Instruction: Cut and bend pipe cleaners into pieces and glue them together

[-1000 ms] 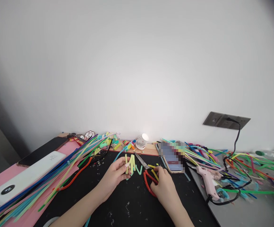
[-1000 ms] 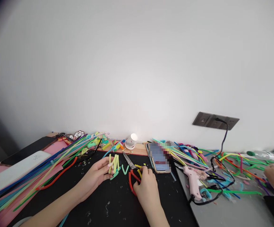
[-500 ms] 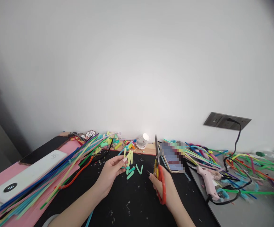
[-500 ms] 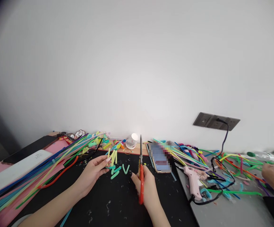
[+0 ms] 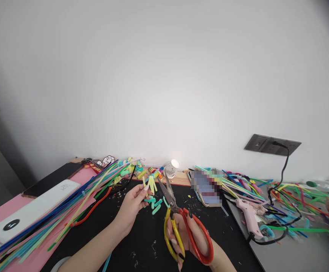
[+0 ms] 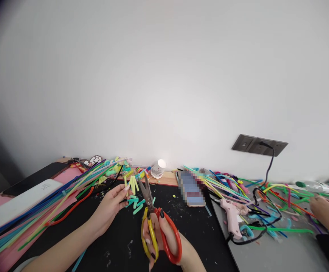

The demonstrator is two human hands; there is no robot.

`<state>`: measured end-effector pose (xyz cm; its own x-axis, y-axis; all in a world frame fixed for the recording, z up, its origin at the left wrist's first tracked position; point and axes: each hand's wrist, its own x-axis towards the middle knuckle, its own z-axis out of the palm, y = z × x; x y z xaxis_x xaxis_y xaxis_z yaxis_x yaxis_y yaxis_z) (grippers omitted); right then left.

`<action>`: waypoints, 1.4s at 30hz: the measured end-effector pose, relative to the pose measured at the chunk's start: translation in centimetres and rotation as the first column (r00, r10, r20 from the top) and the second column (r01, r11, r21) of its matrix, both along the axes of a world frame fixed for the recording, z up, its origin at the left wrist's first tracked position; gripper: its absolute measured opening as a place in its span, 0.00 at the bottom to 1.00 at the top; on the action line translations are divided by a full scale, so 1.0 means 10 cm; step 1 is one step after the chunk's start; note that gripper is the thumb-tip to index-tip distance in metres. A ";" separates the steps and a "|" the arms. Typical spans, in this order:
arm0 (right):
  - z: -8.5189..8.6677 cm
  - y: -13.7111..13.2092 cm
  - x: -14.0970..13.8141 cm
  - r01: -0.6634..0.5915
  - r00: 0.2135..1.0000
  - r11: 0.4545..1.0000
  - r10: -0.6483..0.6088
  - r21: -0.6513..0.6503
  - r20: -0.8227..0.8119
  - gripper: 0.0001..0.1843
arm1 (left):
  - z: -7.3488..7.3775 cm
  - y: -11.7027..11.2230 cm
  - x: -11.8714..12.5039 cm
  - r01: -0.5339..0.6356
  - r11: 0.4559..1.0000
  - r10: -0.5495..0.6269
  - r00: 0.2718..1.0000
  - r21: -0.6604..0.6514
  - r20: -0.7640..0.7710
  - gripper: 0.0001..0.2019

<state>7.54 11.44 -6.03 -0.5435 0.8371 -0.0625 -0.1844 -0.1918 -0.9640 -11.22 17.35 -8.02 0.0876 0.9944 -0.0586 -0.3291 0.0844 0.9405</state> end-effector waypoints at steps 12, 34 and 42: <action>-0.12 -0.03 0.10 -0.038 0.998 0.996 0.042 -0.085 0.047 0.28 | 0.02 -0.02 0.01 0.044 0.998 -0.047 0.996 0.042 0.074 0.10; -0.07 -0.02 -0.03 0.036 0.999 0.999 -0.037 -0.039 -0.028 0.23 | 0.11 -0.13 0.10 0.268 0.963 -0.270 0.953 0.035 0.134 0.11; -0.08 -0.02 -0.12 0.061 0.997 0.997 -0.063 -0.039 -0.036 0.24 | 0.12 -0.16 0.11 0.363 0.932 -0.360 0.918 0.018 0.167 0.09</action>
<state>6.38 11.25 -6.85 -0.4933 0.8666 -0.0755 -0.2324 -0.2150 -0.9486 -10.11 15.74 -6.84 0.4505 0.8924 -0.0252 -0.4242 0.2388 0.8735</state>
